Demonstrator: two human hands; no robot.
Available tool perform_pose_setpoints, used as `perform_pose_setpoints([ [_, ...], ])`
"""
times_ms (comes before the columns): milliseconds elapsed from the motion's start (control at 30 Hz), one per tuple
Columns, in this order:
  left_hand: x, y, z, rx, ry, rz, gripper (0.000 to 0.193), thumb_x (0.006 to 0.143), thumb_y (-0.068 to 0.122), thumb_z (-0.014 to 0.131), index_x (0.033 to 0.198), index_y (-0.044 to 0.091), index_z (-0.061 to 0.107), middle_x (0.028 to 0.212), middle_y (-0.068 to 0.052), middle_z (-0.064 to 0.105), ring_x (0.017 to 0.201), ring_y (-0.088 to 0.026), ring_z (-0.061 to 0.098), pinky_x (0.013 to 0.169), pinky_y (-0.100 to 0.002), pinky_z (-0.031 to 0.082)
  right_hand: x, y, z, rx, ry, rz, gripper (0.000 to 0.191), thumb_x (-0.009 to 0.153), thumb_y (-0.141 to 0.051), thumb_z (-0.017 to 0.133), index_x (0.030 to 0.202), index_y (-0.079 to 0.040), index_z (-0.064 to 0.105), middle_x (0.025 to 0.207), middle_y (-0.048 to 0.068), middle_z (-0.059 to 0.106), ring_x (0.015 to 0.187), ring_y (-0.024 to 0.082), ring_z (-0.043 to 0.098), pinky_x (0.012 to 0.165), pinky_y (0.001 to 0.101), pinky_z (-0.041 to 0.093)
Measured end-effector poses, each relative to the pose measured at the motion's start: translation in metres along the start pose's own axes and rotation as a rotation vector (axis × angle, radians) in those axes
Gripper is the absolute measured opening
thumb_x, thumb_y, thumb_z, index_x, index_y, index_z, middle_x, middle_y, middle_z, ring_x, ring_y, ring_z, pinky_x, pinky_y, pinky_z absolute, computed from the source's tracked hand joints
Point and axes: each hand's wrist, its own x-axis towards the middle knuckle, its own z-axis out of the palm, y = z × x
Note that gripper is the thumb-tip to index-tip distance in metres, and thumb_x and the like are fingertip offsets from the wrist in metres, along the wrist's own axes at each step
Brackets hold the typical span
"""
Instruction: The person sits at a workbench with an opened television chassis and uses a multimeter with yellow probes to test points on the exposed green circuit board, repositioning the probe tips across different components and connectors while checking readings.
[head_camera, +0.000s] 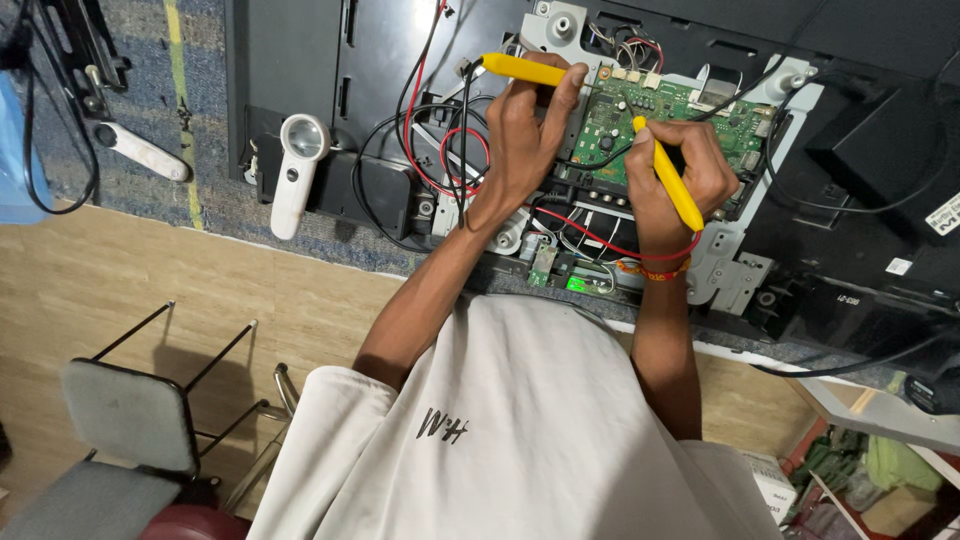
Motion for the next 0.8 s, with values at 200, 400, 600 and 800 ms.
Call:
perform_pose_setpoints([
  [200,-0.0002,0.0008,0.0001,0.012,0.001,0.023,0.021,0.105,0.022,0.067,0.107,0.001,0.064,0.086,-0.006,0.070,0.073,-0.011,0.066,0.068,-0.027,0.055,-0.0005,0.0013,0.0000,0.004,-0.002,-0.009,0.009,0.096,0.005,0.077,0.100,0.005,0.068,0.098,0.015,0.072,0.087,0.025,0.072,0.081,0.0337,0.057],
  [400,0.0003,0.0015,-0.0002,0.033,-0.014,0.021,0.020,0.105,0.022,0.067,0.106,0.002,0.064,0.085,-0.005,0.070,0.074,-0.011,0.068,0.067,-0.027,0.055,-0.0016,0.0030,0.0002,0.006,0.006,-0.011,0.009,0.097,0.004,0.077,0.100,0.005,0.069,0.097,0.015,0.072,0.086,0.025,0.071,0.080,0.0335,0.057],
  [600,0.0009,0.0014,0.0006,0.008,-0.015,0.030,0.020,0.105,0.022,0.067,0.107,0.002,0.064,0.086,-0.006,0.070,0.074,-0.011,0.068,0.069,-0.027,0.056,-0.0014,0.0035,-0.0007,-0.005,0.000,-0.008,0.009,0.097,0.003,0.077,0.101,0.005,0.069,0.098,0.015,0.073,0.087,0.024,0.072,0.080,0.0336,0.057],
  [800,0.0008,0.0013,-0.0002,0.017,-0.016,0.039,0.020,0.106,0.022,0.066,0.107,0.002,0.064,0.087,-0.005,0.069,0.074,-0.011,0.067,0.068,-0.027,0.055,-0.0010,0.0011,-0.0008,0.007,0.003,-0.013,0.009,0.098,0.002,0.077,0.101,0.005,0.069,0.098,0.015,0.072,0.087,0.025,0.071,0.081,0.0343,0.056],
])
